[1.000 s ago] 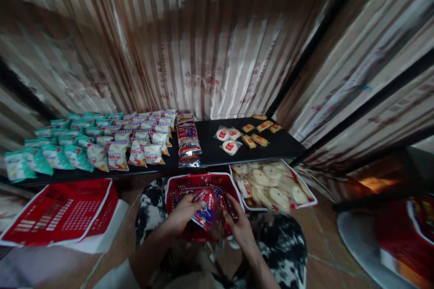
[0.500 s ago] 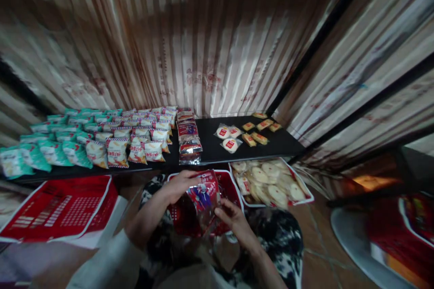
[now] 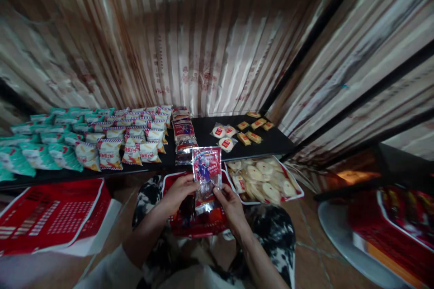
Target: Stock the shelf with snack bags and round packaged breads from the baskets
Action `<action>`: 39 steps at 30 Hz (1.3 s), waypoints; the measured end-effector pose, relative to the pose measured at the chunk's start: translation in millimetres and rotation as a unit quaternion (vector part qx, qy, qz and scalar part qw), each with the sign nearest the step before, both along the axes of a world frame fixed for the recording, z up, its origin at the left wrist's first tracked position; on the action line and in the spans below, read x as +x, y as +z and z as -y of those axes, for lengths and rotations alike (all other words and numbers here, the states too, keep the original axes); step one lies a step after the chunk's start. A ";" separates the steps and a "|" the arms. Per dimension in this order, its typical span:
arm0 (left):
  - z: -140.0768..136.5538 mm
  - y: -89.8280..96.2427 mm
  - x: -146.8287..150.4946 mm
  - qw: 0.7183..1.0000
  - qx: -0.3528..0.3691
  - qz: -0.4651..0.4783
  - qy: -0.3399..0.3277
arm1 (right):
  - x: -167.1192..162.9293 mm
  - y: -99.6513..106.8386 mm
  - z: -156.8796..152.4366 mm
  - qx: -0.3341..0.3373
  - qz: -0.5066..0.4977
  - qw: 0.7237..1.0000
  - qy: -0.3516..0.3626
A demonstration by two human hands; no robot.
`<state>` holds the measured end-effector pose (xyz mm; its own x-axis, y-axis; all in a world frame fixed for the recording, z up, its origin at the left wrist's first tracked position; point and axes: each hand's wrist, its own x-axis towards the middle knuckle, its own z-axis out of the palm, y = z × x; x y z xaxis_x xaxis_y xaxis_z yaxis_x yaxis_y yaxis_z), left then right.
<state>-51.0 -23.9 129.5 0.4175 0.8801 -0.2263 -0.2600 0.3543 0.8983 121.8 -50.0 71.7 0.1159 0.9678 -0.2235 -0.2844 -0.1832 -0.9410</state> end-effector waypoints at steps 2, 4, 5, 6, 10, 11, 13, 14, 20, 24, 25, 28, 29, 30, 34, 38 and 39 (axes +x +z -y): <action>0.2 -0.9 3.1 1.000 -0.002 0.001 0.013 | -1.6 1.4 -3.4 0.007 0.014 1.000 -0.003; -1.2 -2.8 5.0 0.999 -0.014 -0.003 0.034 | -2.3 3.4 -6.7 0.008 0.032 0.999 -0.003; -2.4 -4.2 5.8 0.999 -0.022 -0.009 0.045 | -2.4 4.6 -8.3 0.008 0.043 0.999 -0.003; -3.8 -5.9 6.5 0.998 -0.030 -0.016 0.058 | -2.4 5.8 -9.9 0.007 0.056 0.998 -0.002; -10.4 -11.9 9.5 0.991 -0.052 -0.056 0.111 | -3.0 7.8 -16.6 0.017 0.102 0.995 -0.002; -11.9 -12.5 10.4 0.989 -0.054 -0.061 0.121 | -3.4 7.4 -18.4 0.024 0.109 0.994 -0.002; -14.6 -12.1 12.2 0.989 -0.053 -0.055 0.125 | -4.3 6.8 -22.1 0.046 0.127 0.991 -0.002; -15.8 -11.2 13.2 0.990 -0.050 -0.047 0.124 | -4.7 7.0 -23.9 0.063 0.147 0.987 -0.008; -20.4 -2.8 20.1 0.989 -0.018 -0.059 0.136 | -5.3 24.6 -31.7 0.192 0.427 0.878 -0.098; -22.2 7.0 25.0 0.986 0.039 -0.078 0.139 | -10.4 40.5 -33.9 0.238 0.440 0.866 -0.015; -22.6 10.2 25.8 0.986 0.058 -0.080 0.135 | -12.2 43.3 -34.6 0.241 0.426 0.872 -0.002; -24.7 18.9 26.9 0.986 0.092 -0.066 0.119 | -16.6 50.3 -38.4 0.233 0.379 0.895 0.024; -26.0 20.7 27.0 0.986 0.097 -0.062 0.119 | -17.3 52.6 -40.5 0.225 0.363 0.904 0.030; -27.6 21.8 26.8 0.986 0.101 -0.059 0.122 | -17.7 55.0 -43.3 0.215 0.347 0.912 0.031; -36.3 20.7 24.4 0.980 0.126 -0.067 0.137 | -15.4 64.1 -60.9 0.157 0.268 0.950 0.022; -48.3 14.8 19.3 0.949 0.179 -0.169 0.198 | -12.3 70.9 -88.4 0.087 0.150 0.985 0.006; -52.4 12.1 18.2 0.942 0.178 -0.187 0.213 | -12.5 72.5 -96.5 0.075 0.121 0.990 0.004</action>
